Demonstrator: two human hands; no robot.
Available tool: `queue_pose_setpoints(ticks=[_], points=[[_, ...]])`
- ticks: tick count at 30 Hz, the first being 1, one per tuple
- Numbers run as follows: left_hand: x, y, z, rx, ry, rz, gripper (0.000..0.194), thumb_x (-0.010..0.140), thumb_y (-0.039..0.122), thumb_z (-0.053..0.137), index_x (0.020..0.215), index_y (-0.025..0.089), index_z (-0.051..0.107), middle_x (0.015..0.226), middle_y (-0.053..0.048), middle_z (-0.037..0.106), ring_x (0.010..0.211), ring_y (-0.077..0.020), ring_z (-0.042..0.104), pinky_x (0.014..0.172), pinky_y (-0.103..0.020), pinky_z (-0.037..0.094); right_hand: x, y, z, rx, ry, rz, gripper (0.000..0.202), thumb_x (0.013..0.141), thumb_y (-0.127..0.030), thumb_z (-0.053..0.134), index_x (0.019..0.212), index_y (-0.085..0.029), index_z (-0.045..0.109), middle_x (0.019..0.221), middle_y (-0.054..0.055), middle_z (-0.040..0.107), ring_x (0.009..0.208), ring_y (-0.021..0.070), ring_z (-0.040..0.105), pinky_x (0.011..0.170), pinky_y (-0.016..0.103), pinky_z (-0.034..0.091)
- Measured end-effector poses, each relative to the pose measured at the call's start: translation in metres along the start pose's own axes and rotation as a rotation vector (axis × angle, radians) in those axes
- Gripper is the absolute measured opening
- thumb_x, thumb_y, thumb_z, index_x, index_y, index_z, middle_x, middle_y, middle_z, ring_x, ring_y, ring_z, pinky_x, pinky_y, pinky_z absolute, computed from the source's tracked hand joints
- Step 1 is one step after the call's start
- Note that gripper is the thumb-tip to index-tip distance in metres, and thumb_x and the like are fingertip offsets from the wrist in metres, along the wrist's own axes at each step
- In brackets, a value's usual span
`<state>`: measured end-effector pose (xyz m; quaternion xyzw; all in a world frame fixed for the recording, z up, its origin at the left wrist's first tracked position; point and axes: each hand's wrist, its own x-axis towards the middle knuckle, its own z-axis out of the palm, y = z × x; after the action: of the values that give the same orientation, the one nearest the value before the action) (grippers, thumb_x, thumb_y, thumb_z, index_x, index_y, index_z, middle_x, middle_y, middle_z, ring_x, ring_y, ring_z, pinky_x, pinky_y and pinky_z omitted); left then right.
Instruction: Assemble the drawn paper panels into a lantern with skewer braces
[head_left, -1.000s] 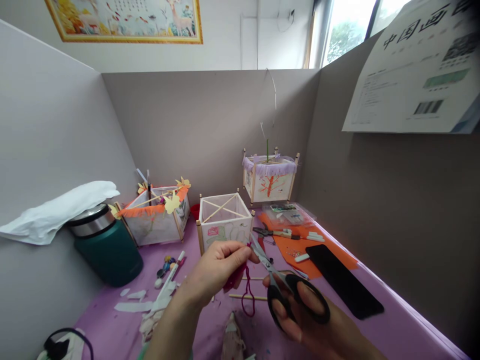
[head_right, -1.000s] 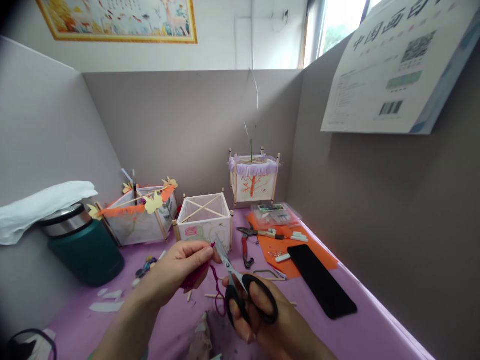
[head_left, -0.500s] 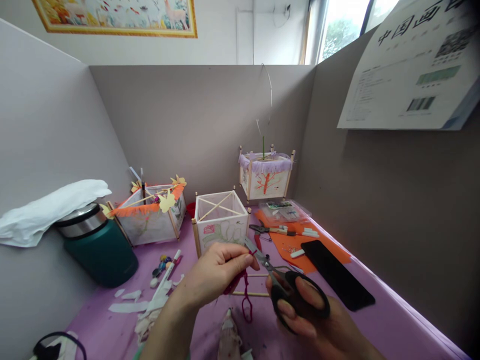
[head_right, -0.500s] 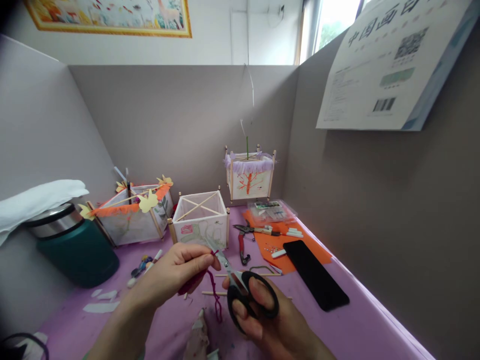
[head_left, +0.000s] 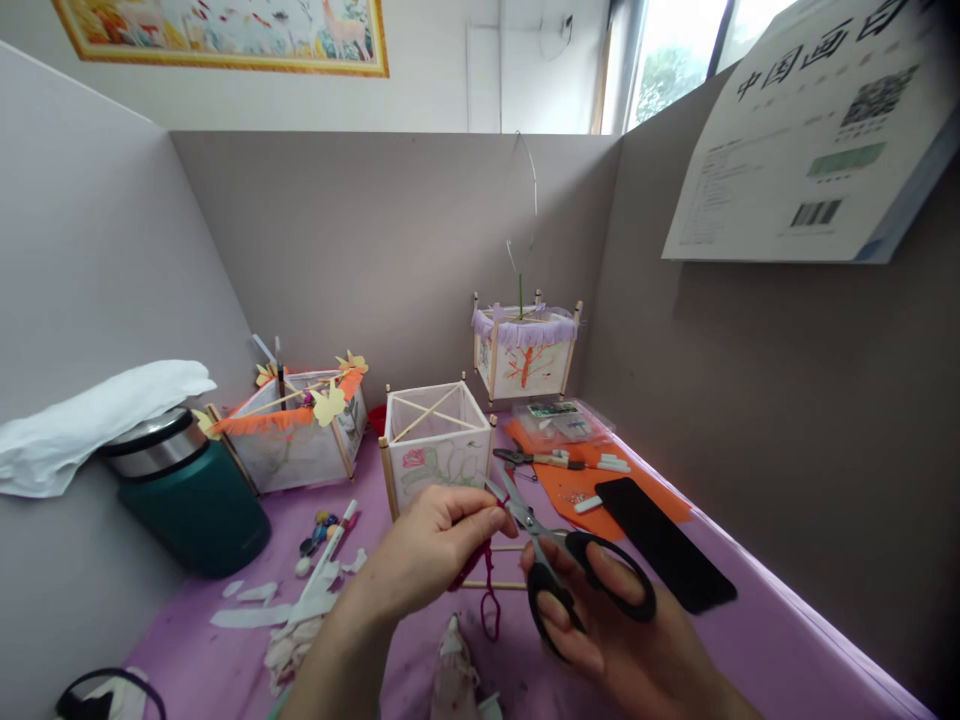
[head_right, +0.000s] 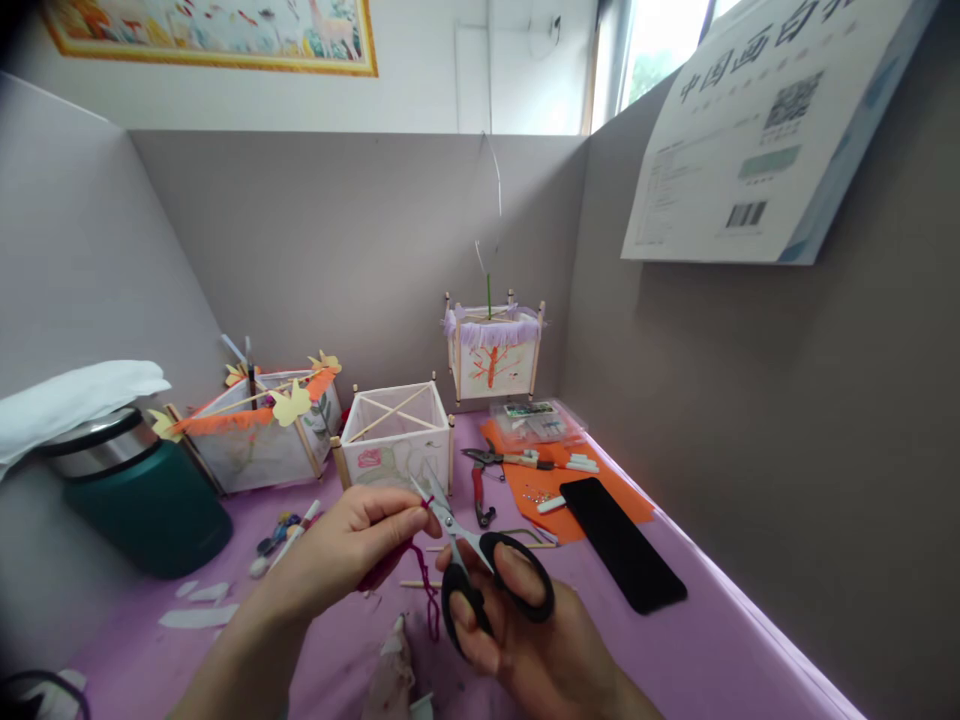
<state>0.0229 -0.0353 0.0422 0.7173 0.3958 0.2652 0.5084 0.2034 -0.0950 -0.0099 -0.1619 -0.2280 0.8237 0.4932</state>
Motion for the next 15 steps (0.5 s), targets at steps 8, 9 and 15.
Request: queue_pose_setpoints(ticks=[8,9,15], points=[[0.0,0.0,-0.004,0.07,-0.006,0.025,0.031,0.086,0.039,0.048,0.081,0.014,0.067,0.04,0.008,0.037,0.036,-0.0054,0.033,0.036,-0.017,0.021,-0.007,-0.003,-0.013,0.12,0.003,0.105,0.032,0.072,-0.038,0.072,0.091,-0.012,0.069,0.062,0.001,0.059,0.042,0.0018,0.03,0.044,0.014,0.029],[0.0,0.0,-0.003,0.075,-0.007,0.029,0.031,0.086,0.039,0.048,0.08,0.014,0.067,0.041,0.007,0.038,0.036,-0.0054,0.033,0.036,-0.017,0.021,-0.008,-0.003,-0.013,0.115,-0.009,0.104,0.029,0.073,-0.037,0.071,0.088,-0.012,0.069,0.06,0.001,0.058,0.041,0.0011,0.028,0.045,0.015,0.03],[0.001,-0.001,-0.003,0.067,0.029,0.029,0.031,0.086,0.039,0.047,0.08,0.015,0.066,0.042,0.007,0.037,0.036,-0.0054,0.032,0.037,-0.017,0.021,-0.015,-0.007,-0.006,0.08,0.011,0.078,0.03,0.071,-0.037,0.074,0.089,-0.014,0.07,0.07,0.004,0.064,0.052,0.0059,0.048,0.046,0.016,0.033]])
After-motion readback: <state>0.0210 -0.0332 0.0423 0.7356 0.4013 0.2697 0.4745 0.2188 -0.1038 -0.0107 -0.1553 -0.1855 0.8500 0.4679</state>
